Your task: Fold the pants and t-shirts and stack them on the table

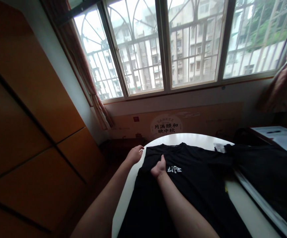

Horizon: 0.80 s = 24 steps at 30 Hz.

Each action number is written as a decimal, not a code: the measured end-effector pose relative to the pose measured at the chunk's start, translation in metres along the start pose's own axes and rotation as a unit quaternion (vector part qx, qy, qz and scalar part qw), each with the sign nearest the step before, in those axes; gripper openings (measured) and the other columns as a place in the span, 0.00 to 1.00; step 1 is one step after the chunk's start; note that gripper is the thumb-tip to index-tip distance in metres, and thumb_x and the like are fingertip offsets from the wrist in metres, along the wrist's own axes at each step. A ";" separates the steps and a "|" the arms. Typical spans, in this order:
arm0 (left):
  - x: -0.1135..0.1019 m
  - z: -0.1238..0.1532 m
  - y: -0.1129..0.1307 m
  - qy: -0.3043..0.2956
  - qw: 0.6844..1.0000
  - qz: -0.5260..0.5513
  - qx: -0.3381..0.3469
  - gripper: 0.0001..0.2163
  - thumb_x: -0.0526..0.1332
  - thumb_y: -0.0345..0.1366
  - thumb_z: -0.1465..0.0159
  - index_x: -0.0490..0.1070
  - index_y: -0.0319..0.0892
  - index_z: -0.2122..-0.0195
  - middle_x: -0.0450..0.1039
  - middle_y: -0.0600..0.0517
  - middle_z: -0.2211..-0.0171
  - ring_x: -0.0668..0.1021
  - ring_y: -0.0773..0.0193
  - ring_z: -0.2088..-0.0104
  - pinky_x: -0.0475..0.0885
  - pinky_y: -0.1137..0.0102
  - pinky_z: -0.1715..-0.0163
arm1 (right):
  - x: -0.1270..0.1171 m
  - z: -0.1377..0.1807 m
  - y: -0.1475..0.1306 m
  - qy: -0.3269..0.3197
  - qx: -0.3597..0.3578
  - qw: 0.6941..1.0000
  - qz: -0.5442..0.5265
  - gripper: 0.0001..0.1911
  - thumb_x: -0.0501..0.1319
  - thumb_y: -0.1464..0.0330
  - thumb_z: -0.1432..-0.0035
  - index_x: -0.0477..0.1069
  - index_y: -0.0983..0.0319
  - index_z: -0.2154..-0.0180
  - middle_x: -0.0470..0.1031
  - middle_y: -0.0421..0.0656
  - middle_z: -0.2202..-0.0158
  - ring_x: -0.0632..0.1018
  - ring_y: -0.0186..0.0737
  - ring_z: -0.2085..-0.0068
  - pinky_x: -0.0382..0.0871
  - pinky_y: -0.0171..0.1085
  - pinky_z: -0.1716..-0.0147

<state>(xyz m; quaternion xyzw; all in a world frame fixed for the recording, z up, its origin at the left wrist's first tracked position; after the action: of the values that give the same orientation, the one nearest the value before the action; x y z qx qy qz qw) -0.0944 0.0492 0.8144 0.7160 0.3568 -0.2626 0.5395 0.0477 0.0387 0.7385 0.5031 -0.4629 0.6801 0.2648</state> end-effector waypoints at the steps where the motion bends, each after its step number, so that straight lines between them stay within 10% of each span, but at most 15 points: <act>1: 0.005 -0.005 -0.004 -0.007 1.000 -0.010 -0.005 0.09 0.61 0.34 0.38 0.79 0.42 0.59 0.80 0.43 0.56 0.79 0.52 0.53 0.70 0.63 0.47 | 0.000 0.000 -0.001 0.004 0.000 1.000 0.000 0.39 0.40 0.43 0.38 0.78 0.63 0.60 0.80 0.56 0.57 0.76 0.54 0.45 0.67 0.57 0.44; 7: 0.056 -0.030 -0.021 -0.073 0.995 -0.065 -0.023 0.13 0.62 0.36 0.38 0.78 0.43 0.54 0.75 0.41 0.43 0.71 0.47 0.38 0.59 0.55 0.35 | 0.002 -0.005 -0.001 0.055 -0.045 0.997 0.026 0.33 0.44 0.46 0.38 0.78 0.62 0.56 0.79 0.54 0.54 0.74 0.52 0.43 0.68 0.55 0.43; 12: 0.072 -0.030 -0.034 -0.095 0.989 -0.106 -0.032 0.19 0.60 0.40 0.36 0.72 0.45 0.44 0.62 0.41 0.33 0.57 0.43 0.30 0.41 0.41 0.33 | 0.000 -0.015 -0.010 0.257 -0.222 0.936 0.095 0.17 0.57 0.62 0.46 0.75 0.61 0.57 0.79 0.50 0.57 0.76 0.50 0.46 0.72 0.50 0.45; 18: 0.073 -0.025 -0.035 -0.079 0.991 -0.095 -0.041 0.23 0.61 0.41 0.36 0.68 0.44 0.40 0.57 0.39 0.31 0.54 0.43 0.29 0.37 0.42 0.33 | 0.002 -0.012 -0.065 0.332 -0.335 0.872 0.132 0.30 0.53 0.69 0.46 0.60 0.61 0.40 0.67 0.49 0.39 0.69 0.41 0.38 0.62 0.41 0.36; 24: 0.033 -0.010 -0.037 0.019 0.995 -0.035 -0.096 0.23 0.62 0.41 0.36 0.70 0.35 0.43 0.62 0.31 0.34 0.63 0.42 0.32 0.55 0.53 0.33 | 0.004 -0.003 -0.085 0.311 -0.395 0.842 0.197 0.28 0.51 0.68 0.42 0.59 0.66 0.41 0.65 0.53 0.39 0.70 0.41 0.39 0.62 0.39 0.37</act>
<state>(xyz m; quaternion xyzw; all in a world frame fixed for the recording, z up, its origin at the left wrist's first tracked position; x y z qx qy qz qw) -0.1038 0.0726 0.7710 0.6525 0.4157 -0.2321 0.5896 0.1156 0.0773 0.7733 0.0163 -0.6747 0.5983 0.4319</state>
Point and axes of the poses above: each hand's wrist, its own z-axis away from the middle knuckle, its own x-axis out of the palm, y = z × x, the point moved 1 cm from there along -z, towards the middle knuckle
